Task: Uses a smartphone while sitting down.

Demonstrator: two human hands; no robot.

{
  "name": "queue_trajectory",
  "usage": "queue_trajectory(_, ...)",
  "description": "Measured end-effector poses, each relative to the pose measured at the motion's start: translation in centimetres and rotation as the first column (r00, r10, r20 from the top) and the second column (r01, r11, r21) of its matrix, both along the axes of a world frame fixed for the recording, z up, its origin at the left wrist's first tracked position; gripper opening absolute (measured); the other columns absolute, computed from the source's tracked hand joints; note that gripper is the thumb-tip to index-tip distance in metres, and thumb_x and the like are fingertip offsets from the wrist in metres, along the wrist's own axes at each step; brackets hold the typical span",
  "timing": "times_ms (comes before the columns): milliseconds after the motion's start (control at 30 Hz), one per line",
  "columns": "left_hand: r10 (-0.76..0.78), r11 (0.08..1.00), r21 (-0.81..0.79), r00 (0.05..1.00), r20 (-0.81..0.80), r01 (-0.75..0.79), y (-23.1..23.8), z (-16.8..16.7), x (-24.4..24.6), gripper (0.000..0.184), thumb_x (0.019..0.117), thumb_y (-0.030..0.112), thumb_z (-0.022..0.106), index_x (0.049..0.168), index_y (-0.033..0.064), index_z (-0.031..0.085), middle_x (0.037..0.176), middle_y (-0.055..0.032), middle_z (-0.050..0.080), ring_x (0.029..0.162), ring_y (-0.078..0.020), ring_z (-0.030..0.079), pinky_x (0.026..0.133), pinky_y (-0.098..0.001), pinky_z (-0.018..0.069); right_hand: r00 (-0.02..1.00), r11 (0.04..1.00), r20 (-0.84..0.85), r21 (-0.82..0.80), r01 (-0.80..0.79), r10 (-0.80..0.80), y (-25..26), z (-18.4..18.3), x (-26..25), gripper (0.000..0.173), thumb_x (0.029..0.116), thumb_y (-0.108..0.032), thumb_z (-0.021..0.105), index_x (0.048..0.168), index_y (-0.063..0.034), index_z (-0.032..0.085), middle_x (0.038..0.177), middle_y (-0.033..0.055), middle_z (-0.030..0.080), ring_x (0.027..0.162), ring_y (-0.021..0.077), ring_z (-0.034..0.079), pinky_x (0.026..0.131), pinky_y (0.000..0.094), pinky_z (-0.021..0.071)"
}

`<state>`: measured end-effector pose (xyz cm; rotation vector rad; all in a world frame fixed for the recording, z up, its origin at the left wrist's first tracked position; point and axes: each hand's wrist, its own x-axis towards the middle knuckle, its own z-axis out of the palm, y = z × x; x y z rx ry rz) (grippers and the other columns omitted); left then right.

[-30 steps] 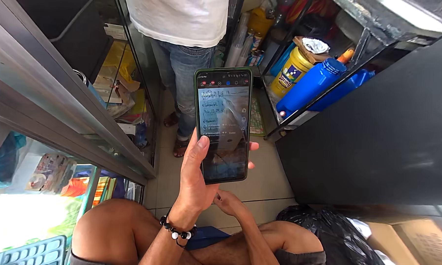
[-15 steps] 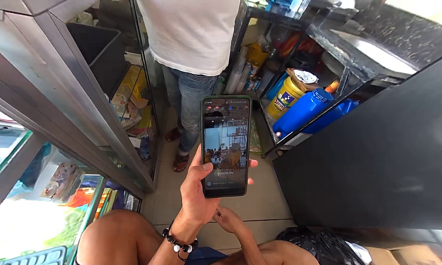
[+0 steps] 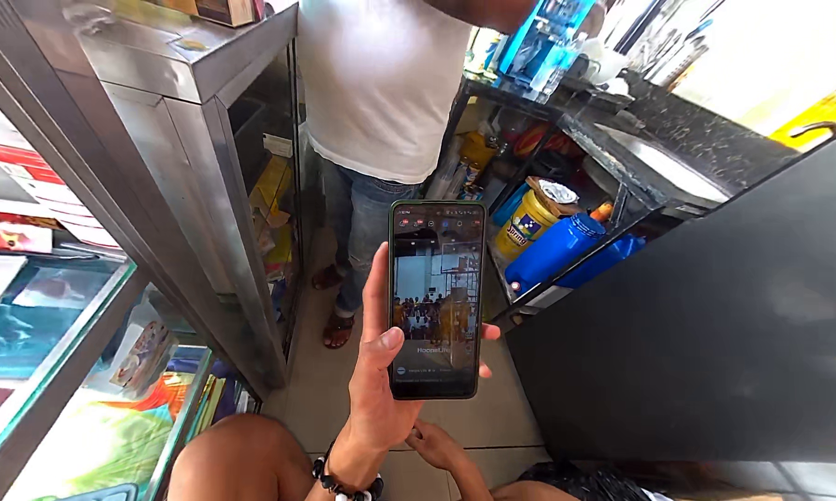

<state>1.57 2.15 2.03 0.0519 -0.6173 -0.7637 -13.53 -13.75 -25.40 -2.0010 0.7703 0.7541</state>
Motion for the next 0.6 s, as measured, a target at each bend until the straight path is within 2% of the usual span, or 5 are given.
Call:
queue_trajectory(133, 0.021, 0.999, -0.047, 0.999, 0.047, -0.018, 0.59, 0.45, -0.01, 0.076, 0.0973, 0.035, 0.058, 0.159, 0.0483, 0.016, 0.145, -0.0233, 0.049, 0.115, -0.0466, 0.062, 0.083, -0.0574, 0.0591, 0.999, 0.999, -0.040, -0.020, -0.033, 0.032, 0.06, 0.68, 0.20, 0.049, 0.1078, -0.037, 0.047, 0.146, -0.0069, 0.052, 0.119, 0.0219, 0.068, 0.109, 0.0344, 0.067, 0.100, 0.0525, 0.0490)
queue_trajectory(300, 0.022, 0.998, -0.064, 0.991, 0.132, -0.014, 0.94, 0.61, -0.11, 0.075, 0.0975, 0.036, 0.056, 0.160, 0.0430, 0.016, 0.145, -0.0245, 0.048, 0.117, -0.0469, 0.060, 0.086, -0.0582, 0.0580, 1.000, 1.000, -0.023, 0.000, -0.008, 0.008, 0.08, 0.59, 0.06, 0.049, 0.1077, -0.036, 0.047, 0.146, -0.0066, 0.052, 0.123, 0.0217, 0.067, 0.110, 0.0340, 0.067, 0.101, 0.0523, 0.0491)
queue_trajectory(400, 0.029, 0.998, -0.067, 0.987, 0.159, -0.018, 0.96, 0.71, -0.37, 0.074, 0.0978, 0.035, 0.054, 0.161, 0.0425, 0.016, 0.146, -0.0234, 0.048, 0.118, -0.0464, 0.060, 0.088, -0.0583, 0.0571, 0.999, 0.999, -0.002, 0.024, 0.040, -0.040, 0.18, 0.65, 0.06, 0.049, 0.1080, -0.034, 0.048, 0.146, -0.0036, 0.051, 0.127, 0.0217, 0.067, 0.117, 0.0347, 0.065, 0.106, 0.0526, 0.0457)
queue_trajectory(500, 0.029, 0.997, -0.072, 0.985, 0.171, -0.017, 0.96, 0.77, -0.59, 0.073, 0.0978, 0.036, 0.051, 0.161, 0.0413, 0.015, 0.144, -0.0251, 0.049, 0.116, -0.0469, 0.060, 0.088, -0.0585, 0.0558, 1.000, 1.000, 0.005, 0.002, -0.009, 0.009, 0.04, 0.51, 0.11, 0.049, 0.1078, -0.037, 0.046, 0.146, -0.0057, 0.052, 0.122, 0.0206, 0.068, 0.113, 0.0337, 0.065, 0.103, 0.0522, 0.0469)
queue_trajectory(600, 0.022, 0.998, -0.069, 0.984, 0.174, -0.010, 0.96, 0.79, -0.74, 0.073, 0.0978, 0.037, 0.051, 0.161, 0.0420, 0.015, 0.145, -0.0246, 0.049, 0.117, -0.0473, 0.060, 0.089, -0.0591, 0.0552, 1.000, 1.000, 0.019, 0.020, 0.012, -0.013, -0.06, -0.03, 0.14, 0.049, 0.1075, -0.036, 0.047, 0.146, -0.0062, 0.053, 0.125, 0.0203, 0.067, 0.116, 0.0346, 0.065, 0.105, 0.0539, 0.0460)
